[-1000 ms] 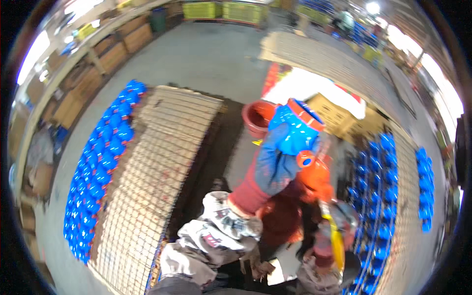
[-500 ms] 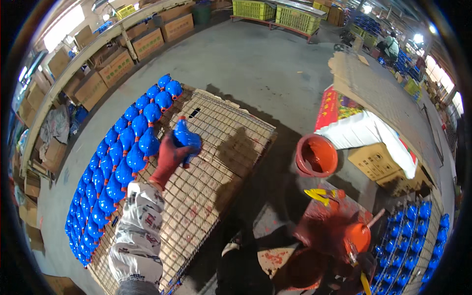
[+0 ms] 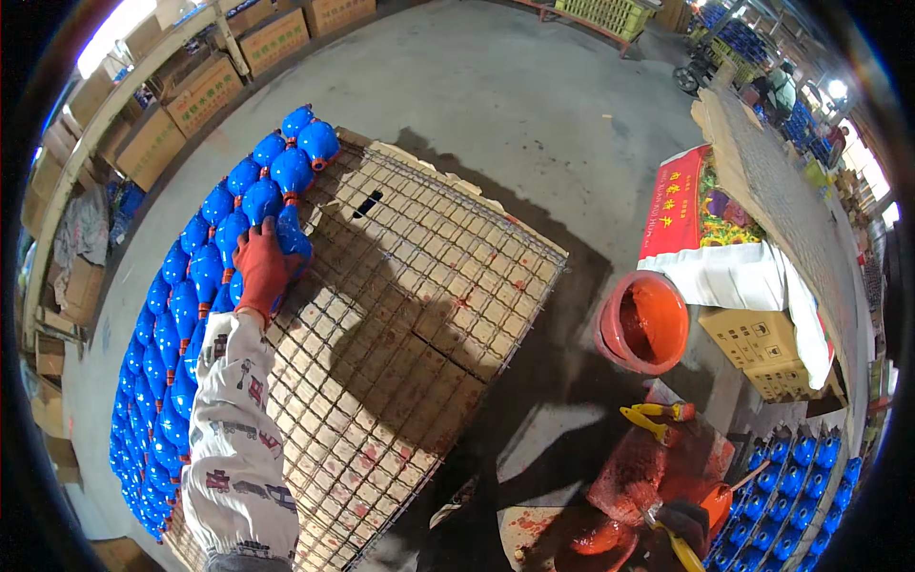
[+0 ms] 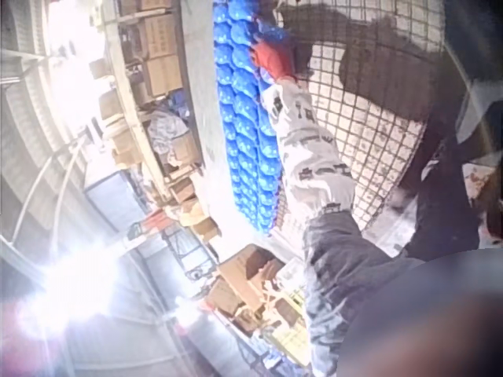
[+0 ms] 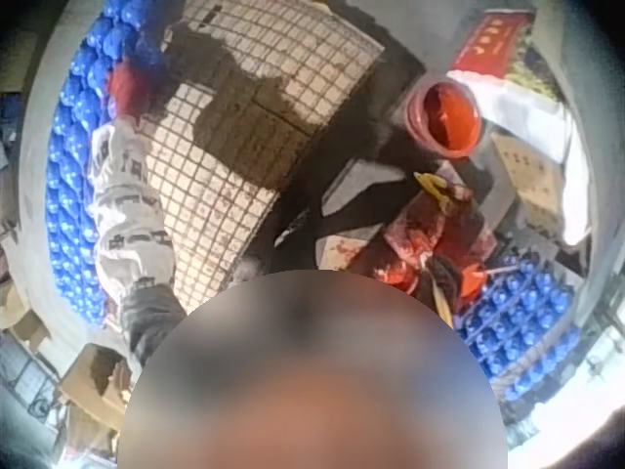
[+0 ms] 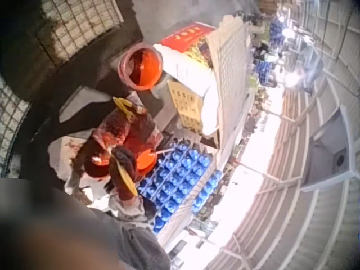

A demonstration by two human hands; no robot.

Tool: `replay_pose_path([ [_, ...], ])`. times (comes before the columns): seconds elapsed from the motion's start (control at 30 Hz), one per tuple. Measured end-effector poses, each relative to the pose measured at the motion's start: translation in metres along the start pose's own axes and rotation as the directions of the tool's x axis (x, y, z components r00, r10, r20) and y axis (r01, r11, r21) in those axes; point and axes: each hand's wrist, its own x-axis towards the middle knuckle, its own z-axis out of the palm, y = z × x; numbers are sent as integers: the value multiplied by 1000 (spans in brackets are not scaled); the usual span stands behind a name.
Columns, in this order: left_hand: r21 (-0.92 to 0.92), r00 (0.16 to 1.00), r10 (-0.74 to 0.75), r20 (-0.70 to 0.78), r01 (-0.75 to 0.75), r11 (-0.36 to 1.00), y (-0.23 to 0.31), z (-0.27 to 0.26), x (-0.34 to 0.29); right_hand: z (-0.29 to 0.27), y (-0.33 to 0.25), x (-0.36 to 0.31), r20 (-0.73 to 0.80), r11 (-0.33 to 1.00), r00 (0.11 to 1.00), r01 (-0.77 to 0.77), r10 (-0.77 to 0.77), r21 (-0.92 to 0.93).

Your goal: Painting blue industrial meter housings or components with red paint using a hand brush.

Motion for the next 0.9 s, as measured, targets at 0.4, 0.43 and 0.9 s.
replay_pose_path([
  [0.4,-463,859,392,-330,-509,726,38,-47,-130,-48,55,-41,283,937,923,-313,262,155],
  [0.43,-400,776,473,-417,-624,672,51,-69,-142,-60,51,-47,202,976,963,-198,177,90],
  [0.9,-853,566,776,-280,-517,69,146,-330,-351,-253,-54,-234,-38,423,976,59,-216,-904],
])
